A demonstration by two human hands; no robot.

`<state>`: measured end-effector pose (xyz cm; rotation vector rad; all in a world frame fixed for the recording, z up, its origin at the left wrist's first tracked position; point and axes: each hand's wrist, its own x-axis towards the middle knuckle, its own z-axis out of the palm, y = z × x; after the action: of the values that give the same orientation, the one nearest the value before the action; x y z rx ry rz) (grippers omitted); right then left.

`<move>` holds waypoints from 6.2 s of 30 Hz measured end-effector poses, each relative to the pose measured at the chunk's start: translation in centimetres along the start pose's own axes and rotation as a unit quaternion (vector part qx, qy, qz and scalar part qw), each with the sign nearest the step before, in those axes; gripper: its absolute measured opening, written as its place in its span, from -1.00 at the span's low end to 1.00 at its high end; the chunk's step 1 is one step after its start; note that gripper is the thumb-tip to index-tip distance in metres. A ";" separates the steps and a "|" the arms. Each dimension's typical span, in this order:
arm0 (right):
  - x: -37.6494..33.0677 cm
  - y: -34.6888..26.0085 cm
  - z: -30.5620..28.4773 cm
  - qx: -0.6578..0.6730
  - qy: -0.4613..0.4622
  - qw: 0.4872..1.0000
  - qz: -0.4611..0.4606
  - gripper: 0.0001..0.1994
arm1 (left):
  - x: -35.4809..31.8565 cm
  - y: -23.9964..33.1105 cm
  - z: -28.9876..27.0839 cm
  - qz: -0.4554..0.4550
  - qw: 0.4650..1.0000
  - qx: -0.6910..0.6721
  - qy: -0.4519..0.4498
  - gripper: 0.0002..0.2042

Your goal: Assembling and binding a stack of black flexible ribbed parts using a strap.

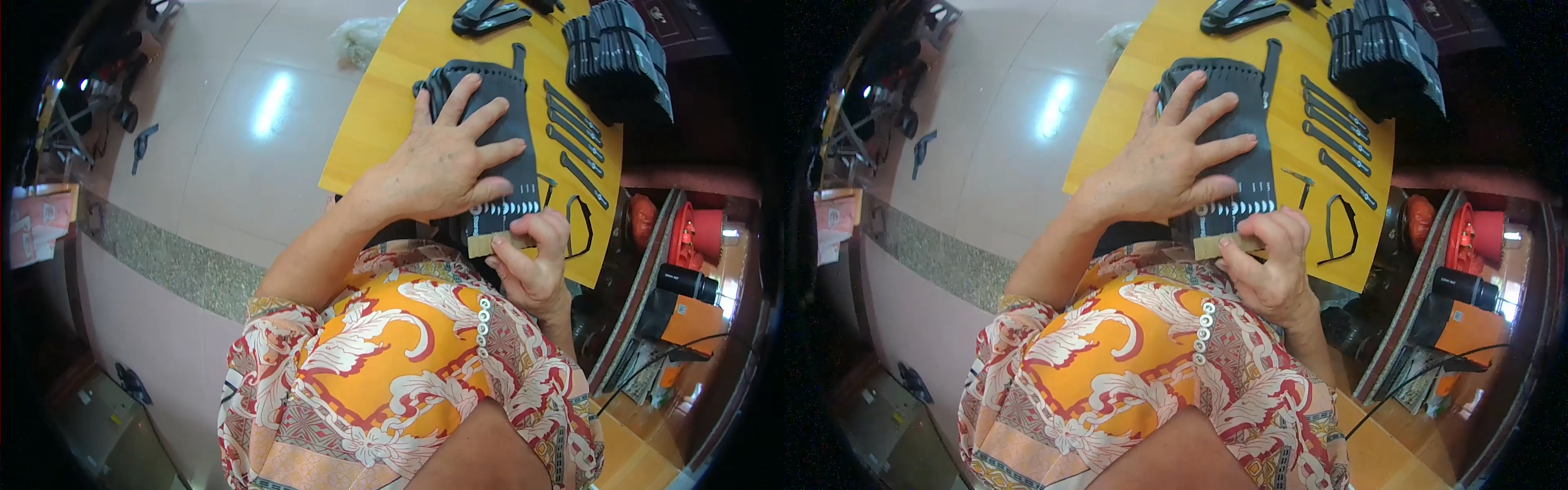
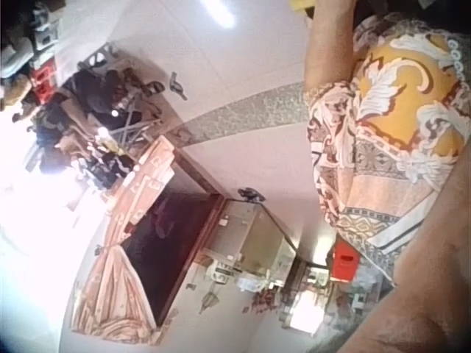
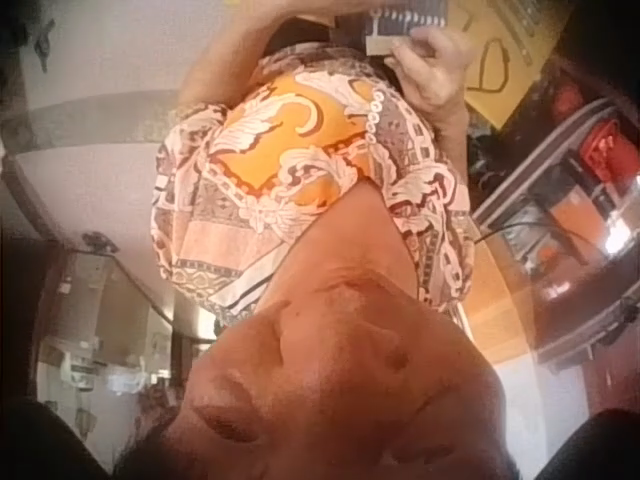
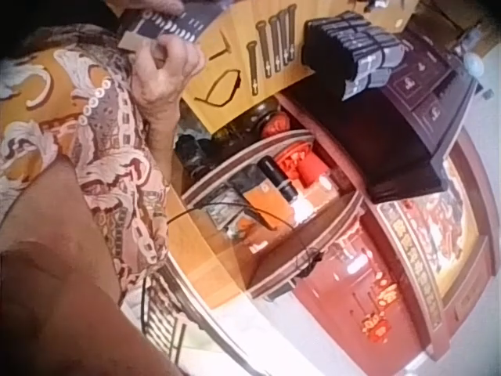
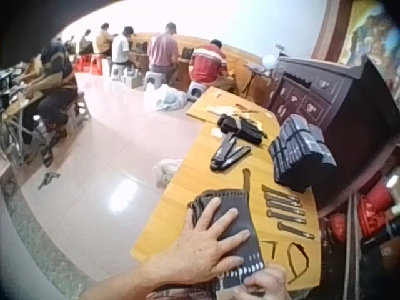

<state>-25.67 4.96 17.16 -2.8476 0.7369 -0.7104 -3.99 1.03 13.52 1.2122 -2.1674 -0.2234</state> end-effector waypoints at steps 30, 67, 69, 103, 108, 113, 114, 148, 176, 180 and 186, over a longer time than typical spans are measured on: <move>17.2 13.2 -1.0 0.260 -0.189 0.931 0.171 -0.80 | 0.9 4.2 -0.7 -0.039 0.997 -0.008 -0.070 -0.39; 11.2 20.4 -0.9 0.099 0.066 0.972 0.204 -0.69 | 1.9 4.4 -0.1 -0.019 0.998 0.017 -0.062 -0.39; 6.2 19.0 -4.3 0.088 0.049 0.946 0.308 -0.72 | 2.0 4.2 0.0 -0.004 0.998 0.009 -0.056 -0.39; -5.0 8.5 -6.5 0.264 0.381 0.790 0.401 -0.78 | 1.3 0.3 -0.7 -0.005 0.999 0.022 -0.048 -0.43; -0.6 7.9 -6.4 0.399 0.381 0.810 0.198 -0.63 | 1.0 1.0 -0.7 -0.029 0.997 0.045 -0.053 -0.42; 2.9 6.4 -5.9 0.207 0.411 0.869 0.179 -0.58 | 1.0 0.6 -0.1 -0.017 0.999 0.029 -0.040 -0.41; 3.6 5.5 -5.7 0.123 0.423 0.874 0.205 -0.59 | 0.9 0.4 0.1 -0.016 0.999 0.030 -0.037 -0.40; 5.0 8.8 2.9 0.384 0.186 0.825 0.369 -0.70 | 0.9 1.0 0.8 -0.055 0.993 -0.097 0.044 -0.68; 5.3 7.9 4.1 0.394 0.350 0.812 0.252 -0.76 | 0.4 0.9 0.9 -0.053 0.998 -0.032 0.003 -0.57; 5.3 8.9 3.7 0.640 0.275 0.664 0.269 -0.66 | 0.5 1.1 0.6 -0.058 0.998 -0.025 0.000 -0.57; 6.4 9.5 3.2 0.792 0.258 0.417 0.365 -0.64 | 0.7 1.1 0.8 -0.055 0.998 -0.037 0.003 -0.59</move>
<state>-23.33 -6.40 14.86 -0.4231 0.5881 -1.1006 -5.49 0.93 13.65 1.2896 -2.0705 -0.3420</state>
